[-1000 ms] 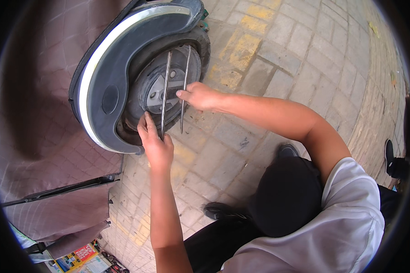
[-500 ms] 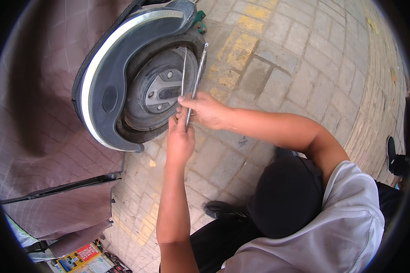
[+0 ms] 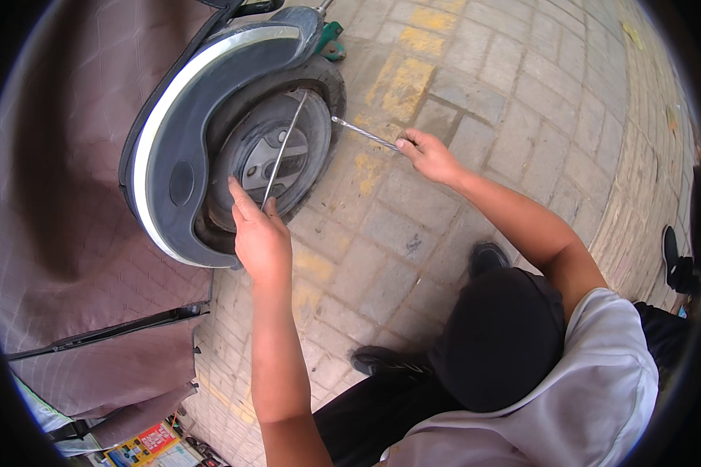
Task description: The person uses a lug wrench to loosen and remove the bolts from a scooter wheel while the scooter is lifted on a jack. After removing the bolts, the person detaches the wheel and places it aside, then removes the wheel hub cover.
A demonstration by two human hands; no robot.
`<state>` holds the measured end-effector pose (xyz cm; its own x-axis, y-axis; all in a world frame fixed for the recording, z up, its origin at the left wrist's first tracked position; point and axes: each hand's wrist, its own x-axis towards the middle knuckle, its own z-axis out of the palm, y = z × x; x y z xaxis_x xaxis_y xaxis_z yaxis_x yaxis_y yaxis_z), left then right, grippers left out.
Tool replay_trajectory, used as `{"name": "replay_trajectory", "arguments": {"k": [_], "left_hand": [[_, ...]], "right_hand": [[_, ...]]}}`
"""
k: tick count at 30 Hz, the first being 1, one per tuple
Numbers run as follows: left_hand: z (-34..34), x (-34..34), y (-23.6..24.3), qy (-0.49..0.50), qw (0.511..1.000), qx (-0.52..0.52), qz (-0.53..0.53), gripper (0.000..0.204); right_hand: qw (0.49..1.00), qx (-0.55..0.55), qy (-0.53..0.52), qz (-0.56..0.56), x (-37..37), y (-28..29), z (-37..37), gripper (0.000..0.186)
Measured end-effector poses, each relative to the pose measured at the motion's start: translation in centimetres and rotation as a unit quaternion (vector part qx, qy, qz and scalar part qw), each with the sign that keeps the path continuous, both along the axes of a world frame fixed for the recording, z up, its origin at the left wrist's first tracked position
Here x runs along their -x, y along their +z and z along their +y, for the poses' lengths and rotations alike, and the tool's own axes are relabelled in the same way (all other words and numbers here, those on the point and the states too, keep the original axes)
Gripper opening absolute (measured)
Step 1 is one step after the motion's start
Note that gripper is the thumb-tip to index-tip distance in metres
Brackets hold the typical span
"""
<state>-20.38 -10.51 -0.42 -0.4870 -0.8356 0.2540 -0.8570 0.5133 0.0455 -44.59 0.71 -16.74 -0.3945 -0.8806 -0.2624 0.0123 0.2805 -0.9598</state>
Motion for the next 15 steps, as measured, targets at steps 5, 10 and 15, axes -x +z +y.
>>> {"name": "replay_trajectory", "arguments": {"k": [5, 10, 15], "left_hand": [[-1.0, -0.7, -1.1, 0.02, 0.999, 0.035, 0.006, 0.059], [-1.9, -1.6, -1.3, 0.003, 0.998, 0.054, -0.016, 0.053], [-1.9, -1.9, -1.7, -0.023, 0.998, 0.061, 0.011, 0.052]], "right_hand": [[0.988, 0.11, 0.042, 0.103, 3.2, -0.9, -0.5, 0.032], [0.985, 0.048, 0.088, 0.142, 4.8, -1.0, -1.3, 0.035], [0.983, 0.041, 0.108, 0.144, 6.7, -0.9, -3.8, 0.038]]}}
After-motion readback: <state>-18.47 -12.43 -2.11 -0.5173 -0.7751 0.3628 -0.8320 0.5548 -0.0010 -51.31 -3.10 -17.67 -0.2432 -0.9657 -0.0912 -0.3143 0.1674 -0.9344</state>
